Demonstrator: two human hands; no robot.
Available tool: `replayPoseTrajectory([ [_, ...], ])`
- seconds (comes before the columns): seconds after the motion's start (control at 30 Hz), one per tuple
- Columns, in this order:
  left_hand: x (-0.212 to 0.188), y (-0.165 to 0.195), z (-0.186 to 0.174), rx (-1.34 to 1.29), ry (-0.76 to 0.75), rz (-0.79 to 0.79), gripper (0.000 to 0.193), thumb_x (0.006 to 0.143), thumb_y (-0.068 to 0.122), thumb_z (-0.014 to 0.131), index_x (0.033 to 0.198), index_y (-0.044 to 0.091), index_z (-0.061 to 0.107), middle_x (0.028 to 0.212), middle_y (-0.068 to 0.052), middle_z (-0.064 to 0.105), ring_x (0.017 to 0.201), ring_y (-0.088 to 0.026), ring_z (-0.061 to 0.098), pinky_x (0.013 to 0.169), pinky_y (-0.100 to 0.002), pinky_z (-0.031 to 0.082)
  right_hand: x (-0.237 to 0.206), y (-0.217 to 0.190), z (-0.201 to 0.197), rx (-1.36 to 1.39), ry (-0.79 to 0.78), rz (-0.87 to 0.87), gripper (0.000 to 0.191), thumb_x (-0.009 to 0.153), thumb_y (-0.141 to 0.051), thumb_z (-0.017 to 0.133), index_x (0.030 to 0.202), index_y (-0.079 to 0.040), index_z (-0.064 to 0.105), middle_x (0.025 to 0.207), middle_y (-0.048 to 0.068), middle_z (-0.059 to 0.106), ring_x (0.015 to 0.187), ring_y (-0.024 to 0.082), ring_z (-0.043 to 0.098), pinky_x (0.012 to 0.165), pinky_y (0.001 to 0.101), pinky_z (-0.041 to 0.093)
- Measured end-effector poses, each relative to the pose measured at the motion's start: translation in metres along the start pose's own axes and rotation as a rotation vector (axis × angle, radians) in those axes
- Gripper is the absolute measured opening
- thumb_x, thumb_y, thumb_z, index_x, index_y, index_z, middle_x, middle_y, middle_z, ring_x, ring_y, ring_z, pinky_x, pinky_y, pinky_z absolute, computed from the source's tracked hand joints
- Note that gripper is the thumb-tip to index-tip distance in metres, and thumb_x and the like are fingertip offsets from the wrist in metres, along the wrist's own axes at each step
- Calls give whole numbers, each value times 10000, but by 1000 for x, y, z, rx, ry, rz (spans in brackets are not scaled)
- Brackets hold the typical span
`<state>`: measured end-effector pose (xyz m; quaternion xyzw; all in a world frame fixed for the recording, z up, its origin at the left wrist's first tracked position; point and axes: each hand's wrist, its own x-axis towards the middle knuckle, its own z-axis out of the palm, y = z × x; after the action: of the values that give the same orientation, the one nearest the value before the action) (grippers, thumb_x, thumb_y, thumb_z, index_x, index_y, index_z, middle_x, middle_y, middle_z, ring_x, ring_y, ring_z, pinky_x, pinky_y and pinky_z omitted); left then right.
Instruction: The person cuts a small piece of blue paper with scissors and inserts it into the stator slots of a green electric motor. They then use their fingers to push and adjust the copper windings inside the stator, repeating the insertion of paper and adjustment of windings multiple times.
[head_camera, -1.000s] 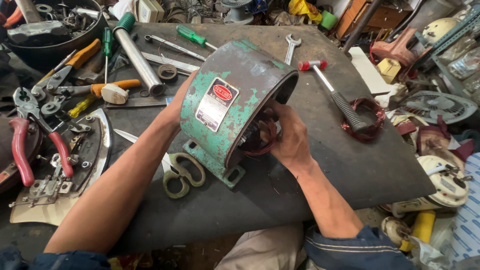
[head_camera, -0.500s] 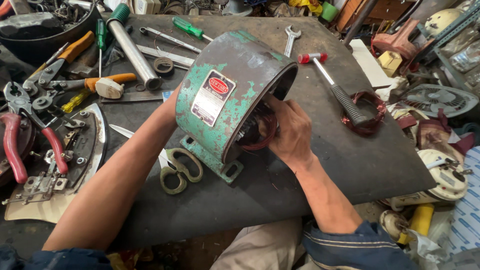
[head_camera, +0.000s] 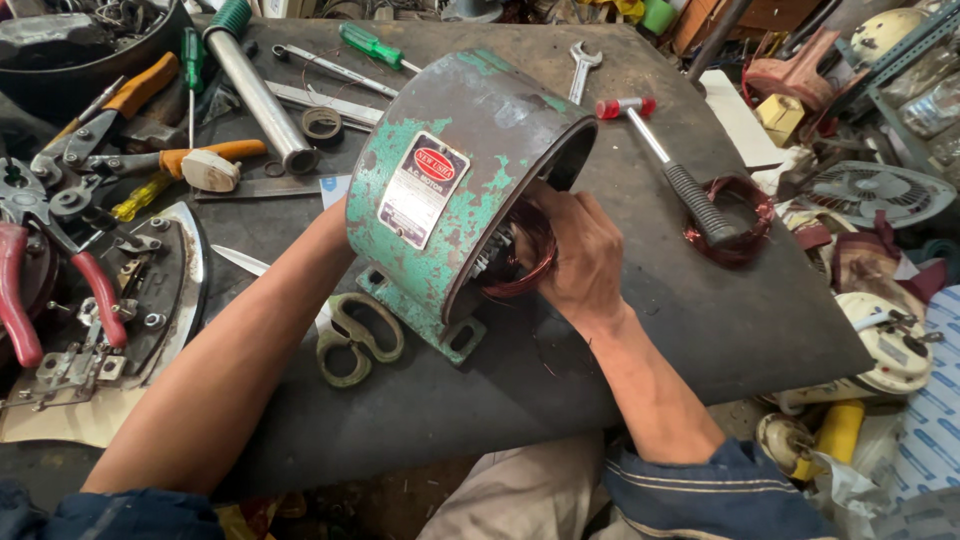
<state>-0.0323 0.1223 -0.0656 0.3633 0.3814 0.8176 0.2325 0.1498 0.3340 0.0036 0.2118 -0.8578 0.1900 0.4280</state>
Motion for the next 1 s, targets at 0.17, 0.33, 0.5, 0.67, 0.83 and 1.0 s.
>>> replayPoseTrajectory([
  [0.17, 2, -4, -3, -29, 14, 2, 476, 994, 61, 702, 1421, -37, 516, 1285, -164, 656, 1124, -194, 661, 977, -369, 588, 1, 0, 2, 28, 4, -17, 362, 1011, -218, 734, 1287, -8, 627, 1041, 115, 728, 903, 306, 671, 810, 422, 549],
  [0.33, 1, -7, -5, -46, 24, 0, 476, 997, 62, 698, 1424, -32, 509, 1286, -163, 653, 1126, -194, 663, 977, -368, 590, -1, 2, 2, 37, -9, -8, 415, 964, -200, 797, 1293, -12, 629, 998, 103, 726, 865, 297, 669, 789, 419, 547],
  [0.5, 5, -10, -2, -84, 19, -13, 476, 1000, 63, 695, 1426, -27, 503, 1287, -162, 650, 1128, -194, 664, 977, -367, 592, -4, 8, -4, 36, -54, -8, 443, 974, -205, 780, 1330, -7, 607, 999, 112, 717, 876, 298, 677, 794, 417, 547],
  [0.67, 21, -15, 6, -162, -17, -25, 475, 1003, 64, 692, 1428, -22, 497, 1288, -160, 647, 1129, -193, 665, 977, -365, 595, -8, 12, -8, 45, -70, -6, 482, 975, -248, 767, 1352, -9, 584, 977, 113, 694, 887, 303, 679, 809, 420, 549],
  [0.83, 23, -18, 10, -192, -24, -27, 475, 1006, 65, 688, 1431, -16, 490, 1289, -159, 644, 1131, -193, 666, 977, -364, 597, -10, 12, -8, 30, -74, -23, 503, 974, -243, 745, 1375, -2, 561, 985, 120, 682, 908, 311, 677, 825, 426, 549],
  [1.0, 24, -22, 11, -209, -21, -24, 475, 1010, 66, 685, 1433, -11, 484, 1289, -158, 641, 1133, -193, 668, 977, -363, 599, -7, 14, -13, -37, -79, -85, 446, 971, -205, 738, 1342, -12, 581, 1004, 126, 710, 882, 303, 674, 793, 417, 548],
])
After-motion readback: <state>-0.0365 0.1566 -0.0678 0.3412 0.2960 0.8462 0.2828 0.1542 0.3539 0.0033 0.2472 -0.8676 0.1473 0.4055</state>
